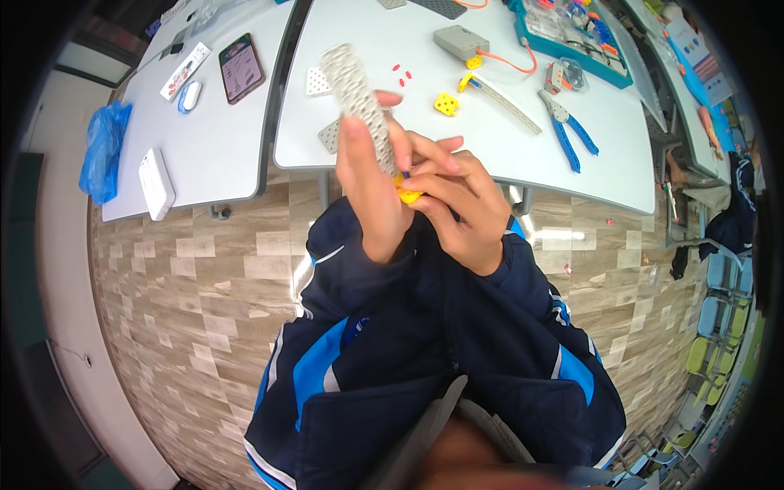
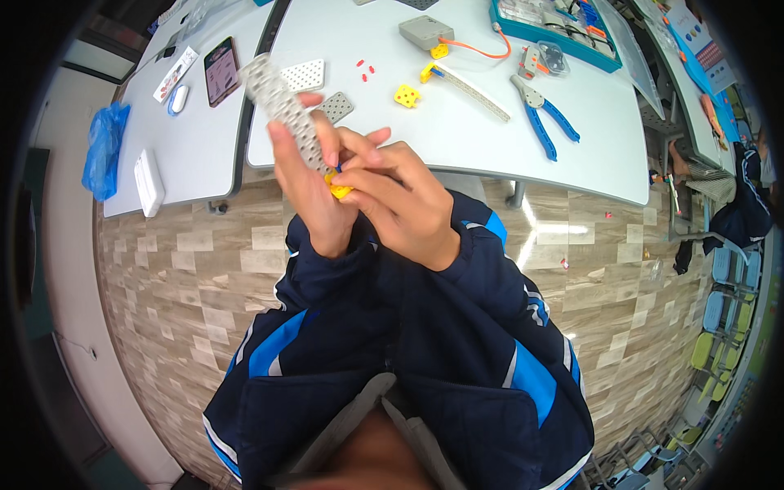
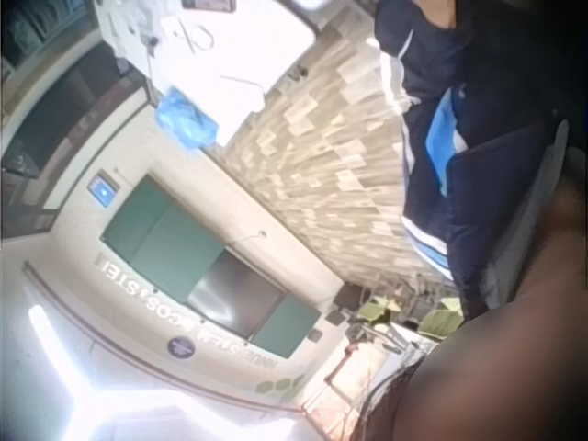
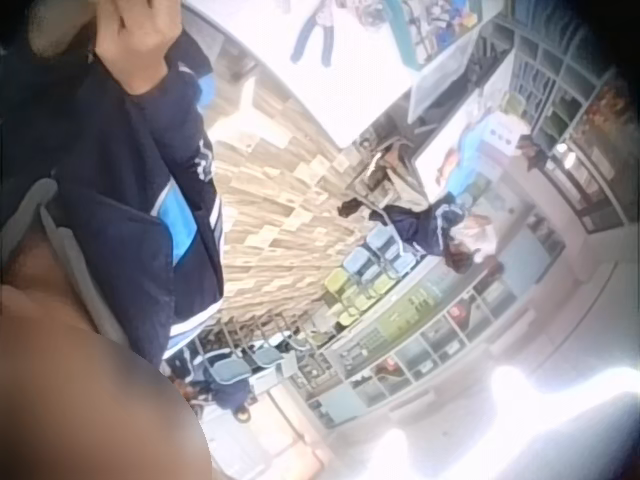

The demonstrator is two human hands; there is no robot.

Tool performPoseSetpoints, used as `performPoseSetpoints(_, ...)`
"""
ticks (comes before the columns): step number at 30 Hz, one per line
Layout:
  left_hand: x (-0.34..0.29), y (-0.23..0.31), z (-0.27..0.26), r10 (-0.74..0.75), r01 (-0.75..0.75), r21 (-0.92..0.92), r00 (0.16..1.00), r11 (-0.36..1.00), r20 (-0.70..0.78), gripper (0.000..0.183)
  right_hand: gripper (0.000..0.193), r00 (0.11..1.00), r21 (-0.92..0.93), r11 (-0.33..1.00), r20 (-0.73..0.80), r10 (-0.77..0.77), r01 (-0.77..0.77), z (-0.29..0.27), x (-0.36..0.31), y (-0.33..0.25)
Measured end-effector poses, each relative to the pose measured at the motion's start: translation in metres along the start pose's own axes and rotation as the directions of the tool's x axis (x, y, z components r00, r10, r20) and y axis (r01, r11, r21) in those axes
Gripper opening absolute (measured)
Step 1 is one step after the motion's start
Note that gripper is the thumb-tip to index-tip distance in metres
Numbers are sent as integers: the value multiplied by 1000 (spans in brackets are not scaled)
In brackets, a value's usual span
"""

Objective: The person uses pliers to remove small red and blue connectors from white perforated strips and yellow plastic pieces. They then handle a gray electronic module with an orange cable, placing it into a teal parts case. The person also picks up and organizes small components on the table.

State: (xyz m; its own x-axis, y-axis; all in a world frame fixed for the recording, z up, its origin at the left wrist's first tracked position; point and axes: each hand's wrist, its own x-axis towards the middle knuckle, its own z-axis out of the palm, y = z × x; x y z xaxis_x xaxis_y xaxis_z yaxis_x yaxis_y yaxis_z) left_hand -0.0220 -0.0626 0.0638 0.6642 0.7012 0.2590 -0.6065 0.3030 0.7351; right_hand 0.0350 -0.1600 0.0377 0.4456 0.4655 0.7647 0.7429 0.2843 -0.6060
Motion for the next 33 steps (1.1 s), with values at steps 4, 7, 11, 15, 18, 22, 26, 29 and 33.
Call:
performPoseSetpoints(4, 6, -11, -4, 540, -555, 287, 831, 781, 136, 47, 37, 915, 535, 749, 142, 376, -391, -5, -3, 3)
performPoseSetpoints(7, 19, -20, -11, 694, -792, 330, 610, 514, 383, 40, 37, 907, 599, 684, 213, 364, -416, -7, -6, 7)
performPoseSetpoints(11, 16, -22, -23, 504, -771, 360, 623, 526, 598, 38, 29, 926, 466, 802, 132, 354, -373, -10, -8, 10)
performPoseSetpoints(15, 7, -16, -27, 302, -698, 446, 673, 560, 675, 41, 20, 879, 395, 788, 142, 455, -472, -18, -4, 9)
performPoseSetpoints(18, 6, -2, -29, 126, -677, 658, 722, 329, 680, 37, 15, 933, 102, 928, 11, 360, -359, -24, 2, 10)
performPoseSetpoints(22, 0, 27, -36, -6, -358, 765, 904, 535, 427, 44, 20, 986, -109, 981, -63, 154, -161, -30, 5, 10)
performPoseSetpoints(26, -16, 24, -27, -145, -100, 666, 942, 739, 302, 44, 28, 993, -185, 980, -100, 57, -75, -22, 6, 14)
performPoseSetpoints(29, -25, 4, -15, 29, -262, 759, 951, 596, 306, 44, 30, 964, 61, 964, -48, 262, -259, -20, 4, 12)
performPoseSetpoints(33, -21, -13, -14, 274, -490, 778, 870, 393, 410, 45, 35, 789, 663, 511, 206, 578, -547, -25, 2, 8)
